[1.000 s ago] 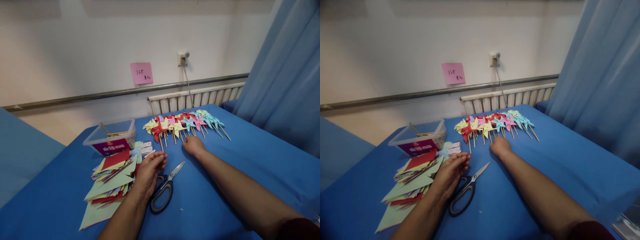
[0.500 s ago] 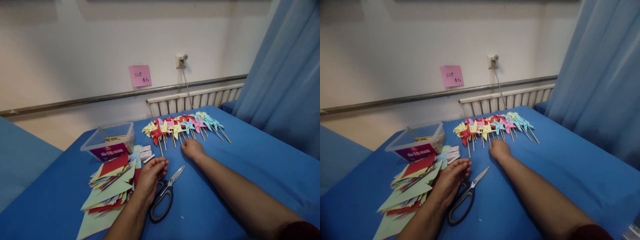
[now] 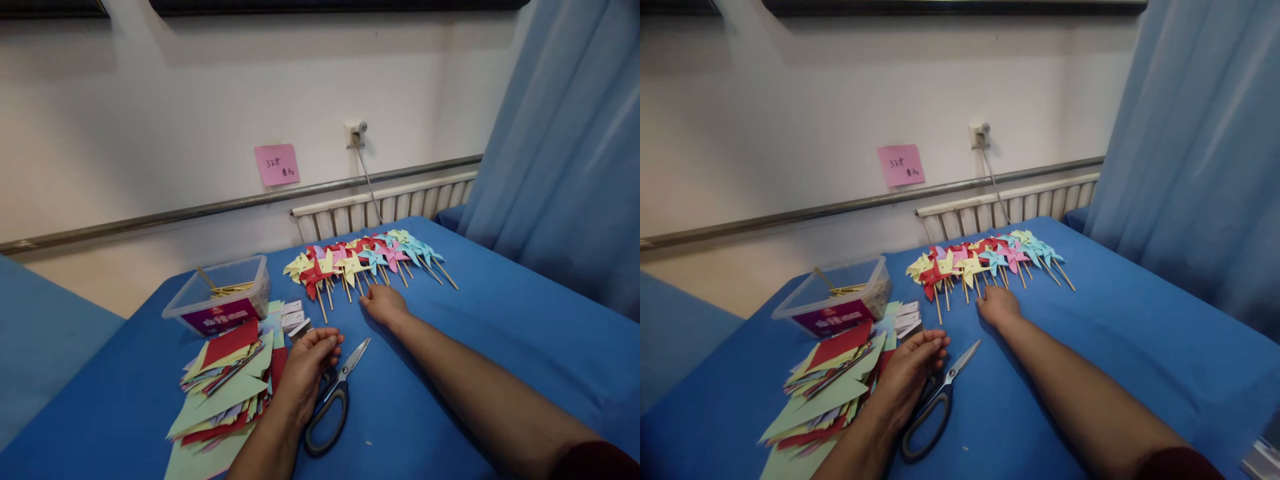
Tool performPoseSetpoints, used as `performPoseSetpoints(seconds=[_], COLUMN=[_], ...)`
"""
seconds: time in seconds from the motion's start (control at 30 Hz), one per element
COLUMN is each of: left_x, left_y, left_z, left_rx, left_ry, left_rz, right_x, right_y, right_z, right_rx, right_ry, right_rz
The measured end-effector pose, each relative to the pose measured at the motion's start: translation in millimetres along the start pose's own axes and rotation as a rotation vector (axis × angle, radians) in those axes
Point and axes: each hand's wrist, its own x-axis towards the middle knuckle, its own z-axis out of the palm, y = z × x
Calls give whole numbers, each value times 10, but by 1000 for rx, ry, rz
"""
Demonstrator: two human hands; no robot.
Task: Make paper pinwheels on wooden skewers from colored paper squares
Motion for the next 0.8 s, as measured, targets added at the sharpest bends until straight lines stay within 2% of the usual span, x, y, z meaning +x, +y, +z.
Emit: performPoseSetpoints(seconds=[0.23, 0.5, 0.63, 0.73, 0.8], left_x=[4, -40, -61, -72, -80], left_y=[-40, -76, -159, -191, -162], left_z=[-13, 55, 107, 117, 98], left_rx=[40, 250, 414, 554, 628], left_ry=[-35, -82, -134, -121, -57], left_rz=[33, 52, 168, 318, 406], right_x=[-15, -101, -376, -641, -757], right_y=[10, 25, -117, -260, -322], right_z=[1, -86, -125, -77, -24], right_rx=[-6, -11, 107, 299, 410], right_ry=[-13, 13, 108, 67, 40], right_rz=[-8, -72, -295, -479, -531])
